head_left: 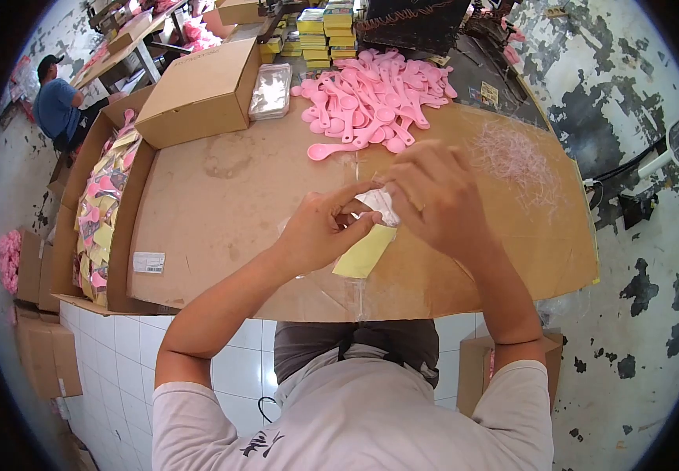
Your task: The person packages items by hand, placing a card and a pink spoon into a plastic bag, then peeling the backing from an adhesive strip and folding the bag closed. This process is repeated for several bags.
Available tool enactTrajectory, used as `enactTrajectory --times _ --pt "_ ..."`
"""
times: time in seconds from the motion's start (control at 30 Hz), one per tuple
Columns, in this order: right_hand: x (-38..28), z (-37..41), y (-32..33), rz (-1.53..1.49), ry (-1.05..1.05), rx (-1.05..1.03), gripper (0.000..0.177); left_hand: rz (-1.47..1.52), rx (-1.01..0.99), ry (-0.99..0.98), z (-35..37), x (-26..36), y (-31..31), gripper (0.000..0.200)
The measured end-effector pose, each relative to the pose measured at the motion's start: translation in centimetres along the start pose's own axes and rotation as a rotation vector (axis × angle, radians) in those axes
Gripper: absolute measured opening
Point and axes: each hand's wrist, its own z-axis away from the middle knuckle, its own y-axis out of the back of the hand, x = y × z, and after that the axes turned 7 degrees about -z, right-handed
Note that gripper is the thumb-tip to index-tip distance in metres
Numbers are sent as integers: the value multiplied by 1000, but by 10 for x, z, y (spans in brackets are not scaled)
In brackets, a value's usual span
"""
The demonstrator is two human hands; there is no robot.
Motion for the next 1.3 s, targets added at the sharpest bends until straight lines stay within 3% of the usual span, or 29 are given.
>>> enactTrajectory --times 0.23,0.33,0.43,0.53,0.6,0.67,0.77,0.87,0.97,1.07,1.13,1.3 --pt "-2 9 -22 148 83 -63 35 -175 -72 41 -1 18 6 46" --pt "2 5 -20 131 -42 -59 30 -124 -37 -25 0 5 -1 45" --pt "31 8 -14 101 -198 111 14 -21 -25 -15 0 0 1 44" --pt "53 18 28 -843 -617 -79 14 326 37 76 -2 3 0 41" --pt "91 44 67 -1410 -743 -117 15 355 75 106 -5 1 6 39" --pt "134 65 88 -1062 -871 -48 14 403 106 113 -9 -2 13 37" --pt "194 107 94 -528 -1014 55 34 495 143 136 -12 -2 17 34" --pt "227 173 80 858 -792 -140 49 539 174 190 -15 0 18 35" --pt "184 140 75 718 -793 23 54 508 177 152 -16 -10 13 37" --pt "143 96 62 403 -501 159 47 427 161 128 -18 -18 12 40" --pt "116 76 43 101 -447 172 43 389 160 118 -18 -19 10 41" --pt "39 32 4 -706 -450 -184 36 438 190 104 -18 -11 8 44"
